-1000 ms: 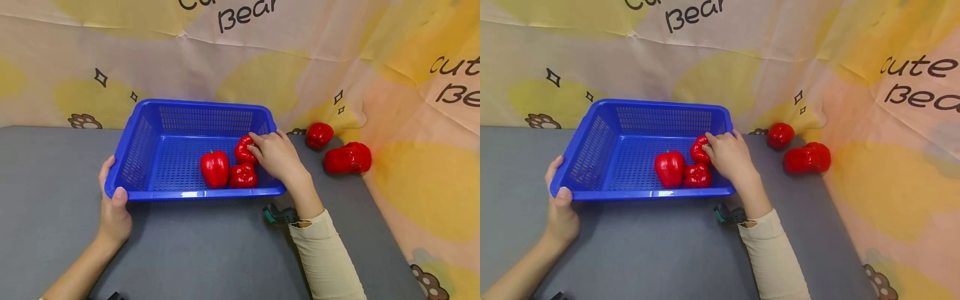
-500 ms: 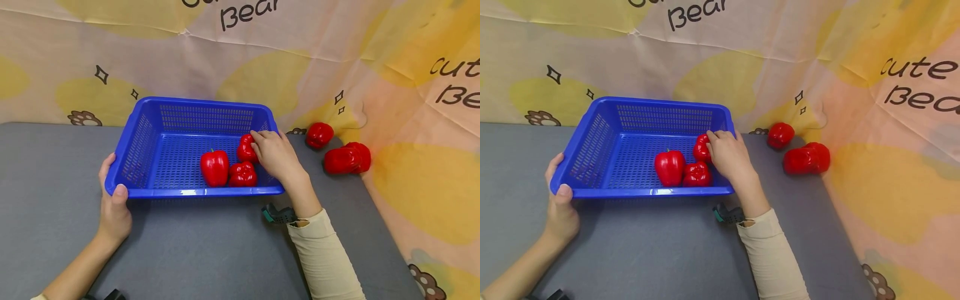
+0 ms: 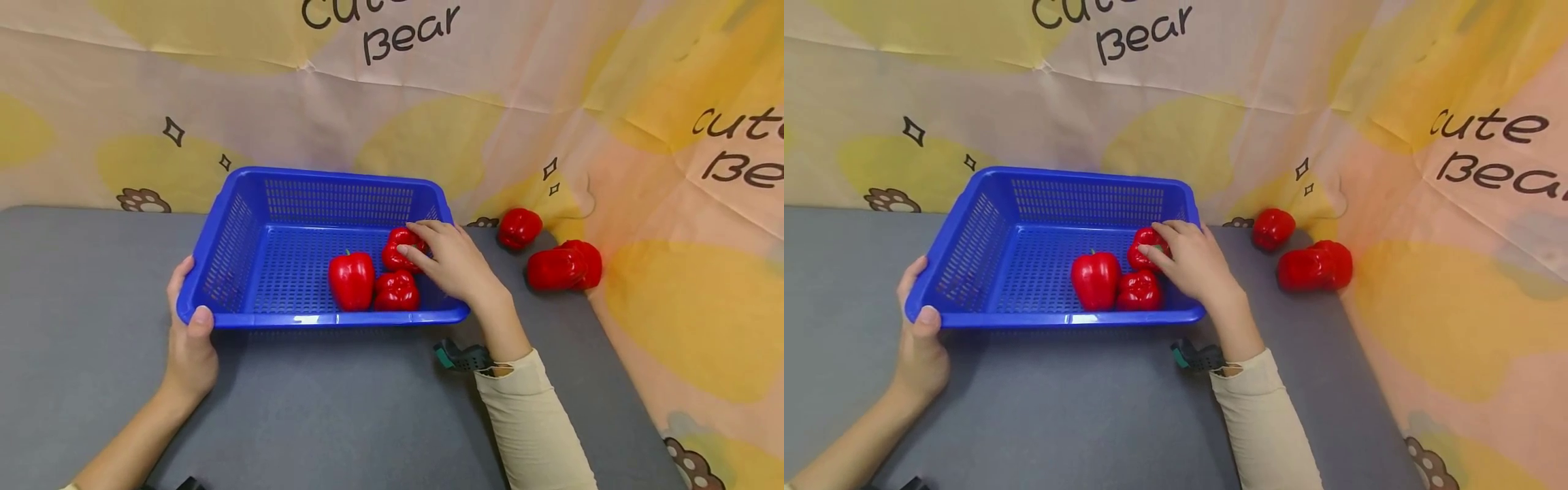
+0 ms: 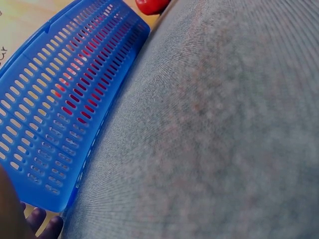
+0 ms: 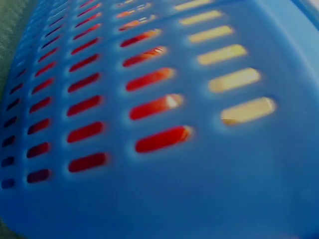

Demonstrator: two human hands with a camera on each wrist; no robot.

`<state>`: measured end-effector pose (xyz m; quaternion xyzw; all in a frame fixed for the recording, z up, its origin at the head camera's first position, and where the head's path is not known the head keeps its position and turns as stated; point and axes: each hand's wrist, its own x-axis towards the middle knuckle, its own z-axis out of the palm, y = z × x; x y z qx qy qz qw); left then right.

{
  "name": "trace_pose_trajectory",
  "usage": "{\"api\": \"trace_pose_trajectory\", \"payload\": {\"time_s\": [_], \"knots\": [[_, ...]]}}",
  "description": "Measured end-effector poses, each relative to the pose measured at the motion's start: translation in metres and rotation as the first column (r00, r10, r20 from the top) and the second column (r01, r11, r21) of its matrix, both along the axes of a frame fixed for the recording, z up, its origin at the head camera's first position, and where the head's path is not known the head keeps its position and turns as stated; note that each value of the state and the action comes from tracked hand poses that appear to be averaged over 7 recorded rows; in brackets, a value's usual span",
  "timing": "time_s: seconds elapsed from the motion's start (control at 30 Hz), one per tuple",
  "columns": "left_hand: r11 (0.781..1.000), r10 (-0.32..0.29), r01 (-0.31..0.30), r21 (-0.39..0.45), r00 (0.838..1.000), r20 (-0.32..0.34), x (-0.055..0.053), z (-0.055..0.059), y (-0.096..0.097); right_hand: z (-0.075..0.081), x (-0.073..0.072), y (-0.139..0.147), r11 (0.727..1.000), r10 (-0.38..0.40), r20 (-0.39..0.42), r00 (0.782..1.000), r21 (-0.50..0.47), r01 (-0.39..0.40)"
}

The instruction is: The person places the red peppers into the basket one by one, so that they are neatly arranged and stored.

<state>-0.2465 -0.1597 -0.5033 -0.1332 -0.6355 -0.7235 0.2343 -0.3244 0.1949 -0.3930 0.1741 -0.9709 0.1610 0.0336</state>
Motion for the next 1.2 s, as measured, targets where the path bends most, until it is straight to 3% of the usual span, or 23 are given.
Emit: {"api": "trace_pose_trajectory", "payload": {"time_s": [0.13, 0.23, 0.3, 0.4, 0.5, 0.63, 0.8, 1.0, 1.2], "knots": [[1.0, 0.004, -0.004, -0.012, 1.0, -0.003, 0.001, -0.002, 0.001, 0.007, 0.006, 0.016, 0.998, -0.003, -0.042, 0.999, -0.067, 0.0], [1.0, 0.006, -0.006, -0.023, 1.0, -0.001, 0.001, -0.003, 0.001, 0.013, 0.012, 0.032, 0.989, -0.066, -0.12, 0.991, -0.137, 0.05], [0.999, 0.018, -0.018, -0.036, 1.0, 0.005, 0.001, -0.004, 0.0, 0.016, 0.015, 0.043, 0.977, -0.124, -0.191, 0.974, -0.195, 0.086], [0.998, 0.032, -0.031, -0.051, 0.999, 0.014, 0.002, -0.004, -0.003, 0.016, 0.017, 0.057, 0.945, -0.225, -0.308, 0.925, -0.301, 0.129], [0.997, 0.041, -0.04, -0.066, 0.999, 0.019, 0.003, -0.004, -0.005, 0.013, 0.016, 0.07, 0.897, -0.336, -0.401, 0.852, -0.413, 0.16], [0.996, 0.041, -0.04, -0.075, 0.999, 0.017, 0.004, -0.003, -0.005, 0.009, 0.016, 0.086, 0.82, -0.489, -0.405, 0.773, -0.517, 0.247], [0.999, 0.039, -0.039, -0.028, 0.999, 0.025, 0.005, -0.004, -0.004, -0.003, 0.01, 0.101, 0.744, -0.612, -0.364, 0.702, -0.566, 0.355], [0.999, 0.035, -0.034, -0.034, 0.999, 0.028, 0.005, -0.003, -0.001, -0.031, -0.001, 0.12, 0.69, -0.7, -0.374, 0.608, -0.574, 0.441], [0.997, 0.058, -0.055, -0.061, 0.997, 0.049, 0.003, -0.005, -0.001, -0.053, -0.008, 0.129, 0.673, -0.729, -0.405, 0.552, -0.573, 0.468]]}}
